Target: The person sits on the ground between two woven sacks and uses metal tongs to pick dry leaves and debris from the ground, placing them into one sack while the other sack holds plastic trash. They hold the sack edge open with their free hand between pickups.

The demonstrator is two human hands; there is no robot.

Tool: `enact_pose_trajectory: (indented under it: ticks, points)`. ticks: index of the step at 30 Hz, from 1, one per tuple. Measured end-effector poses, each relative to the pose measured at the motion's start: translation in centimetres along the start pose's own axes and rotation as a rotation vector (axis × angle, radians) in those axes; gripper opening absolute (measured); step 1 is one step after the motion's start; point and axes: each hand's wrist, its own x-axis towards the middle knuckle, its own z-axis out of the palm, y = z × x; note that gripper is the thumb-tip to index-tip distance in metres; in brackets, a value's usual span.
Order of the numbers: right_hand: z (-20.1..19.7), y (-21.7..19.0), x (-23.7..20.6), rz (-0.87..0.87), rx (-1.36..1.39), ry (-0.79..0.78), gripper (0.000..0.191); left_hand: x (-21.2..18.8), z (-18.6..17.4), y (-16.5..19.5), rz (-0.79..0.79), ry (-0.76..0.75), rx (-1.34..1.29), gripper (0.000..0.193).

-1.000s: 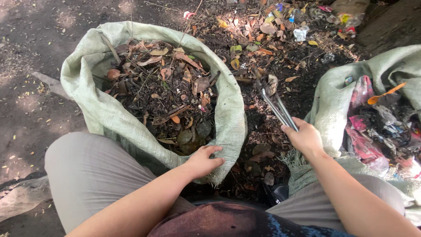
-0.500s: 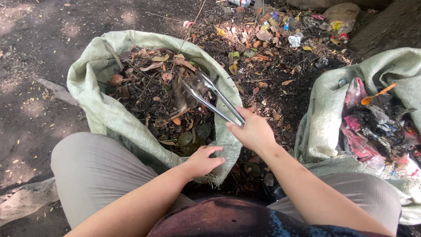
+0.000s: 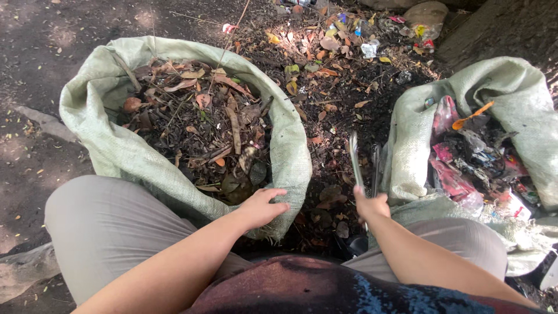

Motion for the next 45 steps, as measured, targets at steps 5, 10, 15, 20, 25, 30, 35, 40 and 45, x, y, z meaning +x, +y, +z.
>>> enact_pose_trajectory:
  ticks: [5, 10, 15, 20, 25, 30, 35, 40, 45]
  points:
    - [4.8, 1.4, 2.9, -0.116, -0.267, -0.220, 0.114, 0.0, -0.2, -0.4, -0.009, 0.026, -0.021, 0.064]
    - [5.4, -1.7, 1.7, -0.194, -0.442, -0.335, 0.108, -0.1, -0.7, -0.7, -0.081, -0.003, -0.038, 0.066]
    - [5.0, -4.8, 0.7, -0.194, -0.460, -0.340, 0.098, -0.2, -0.5, -0.8, -0.049, 0.008, 0.004, 0.066]
    - [4.0, -6.5, 2.7, -0.359, -0.628, -0.238, 0.072, -0.4, -0.3, -0.7, -0.050, 0.020, 0.019, 0.065]
    - [2.4, -7.2, 4.3, -0.536, -0.674, -0.121, 0.060, -0.6, -0.4, -0.6, -0.058, 0.028, 0.003, 0.064]
    - [0.9, -7.6, 4.1, -0.447, -0.456, -0.395, 0.047, -0.5, -0.4, -0.5, -0.067, 0.019, 0.014, 0.064]
    - [0.0, -6.4, 2.4, -0.148, 0.069, -0.586, 0.037, -0.3, -0.6, -0.4, -0.097, -0.001, 0.043, 0.065]
    - [-2.9, -6.3, -0.2, 0.060, 0.575, -0.735, 0.037, -0.4, -0.6, -0.2, -0.103, -0.029, 0.043, 0.064]
    - [-6.2, -9.8, -5.3, -0.209, 0.599, -0.766, 0.032, -1.6, -0.6, 0.9, -0.053, 0.007, 0.165, 0.069]
